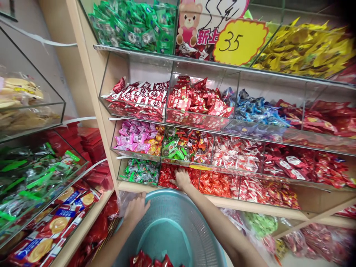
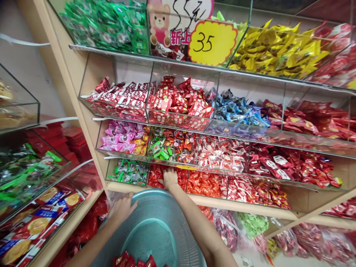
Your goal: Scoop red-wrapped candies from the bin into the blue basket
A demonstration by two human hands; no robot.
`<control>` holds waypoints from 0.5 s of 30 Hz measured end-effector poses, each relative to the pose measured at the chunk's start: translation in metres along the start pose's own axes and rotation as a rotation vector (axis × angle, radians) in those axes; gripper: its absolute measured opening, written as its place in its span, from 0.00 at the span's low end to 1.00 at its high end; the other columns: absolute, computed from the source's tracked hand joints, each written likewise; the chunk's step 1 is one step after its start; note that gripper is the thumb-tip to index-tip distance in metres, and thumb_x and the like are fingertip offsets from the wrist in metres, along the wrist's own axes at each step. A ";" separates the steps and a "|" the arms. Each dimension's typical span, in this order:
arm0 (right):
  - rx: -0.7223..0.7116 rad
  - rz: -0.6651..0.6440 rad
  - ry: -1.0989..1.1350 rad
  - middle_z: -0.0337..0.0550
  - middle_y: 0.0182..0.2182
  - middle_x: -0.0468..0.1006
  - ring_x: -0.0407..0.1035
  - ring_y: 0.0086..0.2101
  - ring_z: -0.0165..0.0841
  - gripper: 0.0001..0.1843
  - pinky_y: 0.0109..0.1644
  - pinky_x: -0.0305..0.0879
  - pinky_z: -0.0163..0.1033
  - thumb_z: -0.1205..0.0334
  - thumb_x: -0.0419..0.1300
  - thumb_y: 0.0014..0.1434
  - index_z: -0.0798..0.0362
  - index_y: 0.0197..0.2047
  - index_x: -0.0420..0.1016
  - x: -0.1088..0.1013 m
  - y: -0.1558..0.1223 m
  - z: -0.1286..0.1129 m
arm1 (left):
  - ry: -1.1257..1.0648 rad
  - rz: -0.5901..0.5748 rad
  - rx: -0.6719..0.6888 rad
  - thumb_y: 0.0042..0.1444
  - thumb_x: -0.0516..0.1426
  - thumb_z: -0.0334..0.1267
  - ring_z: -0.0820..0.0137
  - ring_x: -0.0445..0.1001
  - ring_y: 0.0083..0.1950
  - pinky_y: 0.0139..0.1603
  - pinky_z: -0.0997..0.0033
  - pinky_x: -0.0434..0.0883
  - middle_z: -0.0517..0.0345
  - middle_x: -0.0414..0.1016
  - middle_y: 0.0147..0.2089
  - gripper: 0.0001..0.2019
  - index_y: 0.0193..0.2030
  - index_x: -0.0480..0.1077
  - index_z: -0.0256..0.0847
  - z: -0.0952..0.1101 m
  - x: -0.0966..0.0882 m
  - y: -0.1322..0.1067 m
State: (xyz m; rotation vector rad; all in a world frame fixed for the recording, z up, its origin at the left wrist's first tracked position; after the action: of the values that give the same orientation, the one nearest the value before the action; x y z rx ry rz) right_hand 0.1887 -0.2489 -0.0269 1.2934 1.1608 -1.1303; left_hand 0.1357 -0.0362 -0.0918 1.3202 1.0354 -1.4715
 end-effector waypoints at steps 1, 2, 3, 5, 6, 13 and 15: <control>0.012 -0.005 0.000 0.60 0.47 0.71 0.62 0.49 0.47 0.23 0.49 0.58 0.47 0.53 0.62 0.52 0.61 0.47 0.72 0.002 0.001 -0.001 | -0.001 0.001 0.000 0.61 0.40 0.44 0.55 0.76 0.41 0.37 0.59 0.70 0.42 0.75 0.44 0.19 0.50 0.63 0.35 0.000 0.001 0.000; 0.024 -0.010 0.004 0.60 0.46 0.72 0.62 0.49 0.47 0.22 0.49 0.57 0.47 0.55 0.63 0.51 0.61 0.45 0.73 0.003 0.003 -0.003 | -0.002 0.001 0.000 0.61 0.40 0.44 0.55 0.76 0.41 0.36 0.60 0.70 0.42 0.75 0.44 0.19 0.49 0.63 0.35 -0.001 0.001 0.001; 0.037 -0.013 0.011 0.60 0.46 0.72 0.61 0.49 0.48 0.20 0.49 0.57 0.47 0.56 0.64 0.50 0.61 0.43 0.74 0.004 0.004 -0.004 | -0.003 0.002 0.001 0.61 0.40 0.44 0.56 0.76 0.41 0.36 0.60 0.70 0.43 0.75 0.44 0.19 0.49 0.63 0.36 -0.001 0.002 0.001; 0.068 -0.013 0.042 0.61 0.47 0.72 0.61 0.50 0.48 0.18 0.50 0.55 0.48 0.58 0.65 0.48 0.60 0.41 0.76 0.005 0.005 -0.005 | -0.003 0.001 0.001 0.61 0.40 0.44 0.57 0.76 0.40 0.36 0.61 0.70 0.43 0.75 0.44 0.19 0.49 0.63 0.36 -0.001 0.003 0.002; 0.085 -0.008 0.067 0.61 0.47 0.72 0.60 0.51 0.48 0.17 0.51 0.54 0.48 0.59 0.65 0.48 0.60 0.40 0.76 0.005 0.006 -0.005 | -0.003 0.000 0.000 0.61 0.40 0.45 0.57 0.76 0.40 0.36 0.62 0.69 0.44 0.75 0.43 0.19 0.49 0.63 0.36 -0.001 0.003 0.002; 0.219 0.120 0.507 0.55 0.41 0.75 0.62 0.49 0.47 0.11 0.51 0.55 0.49 0.59 0.63 0.47 0.56 0.33 0.74 0.004 0.007 0.015 | -0.003 0.004 0.003 0.61 0.40 0.45 0.58 0.76 0.40 0.36 0.63 0.70 0.45 0.75 0.43 0.19 0.48 0.63 0.37 -0.001 0.001 0.002; 0.256 0.152 0.733 0.51 0.33 0.76 0.67 0.43 0.44 0.13 0.46 0.60 0.46 0.53 0.61 0.48 0.56 0.29 0.72 0.005 0.006 0.024 | -0.002 0.006 0.010 0.61 0.40 0.45 0.58 0.76 0.41 0.36 0.62 0.70 0.44 0.75 0.44 0.19 0.48 0.63 0.36 0.000 0.000 0.002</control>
State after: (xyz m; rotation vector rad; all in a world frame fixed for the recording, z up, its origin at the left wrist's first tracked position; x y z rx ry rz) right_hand 0.1948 -0.2733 -0.0321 2.0587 1.4258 -0.7124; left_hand 0.1375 -0.0364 -0.0923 1.3277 1.0228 -1.4751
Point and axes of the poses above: each hand's wrist, its own y-axis towards the middle knuckle, its own x-axis out of the palm, z = x × y, the point moved 5 cm from there along y, towards the middle knuckle
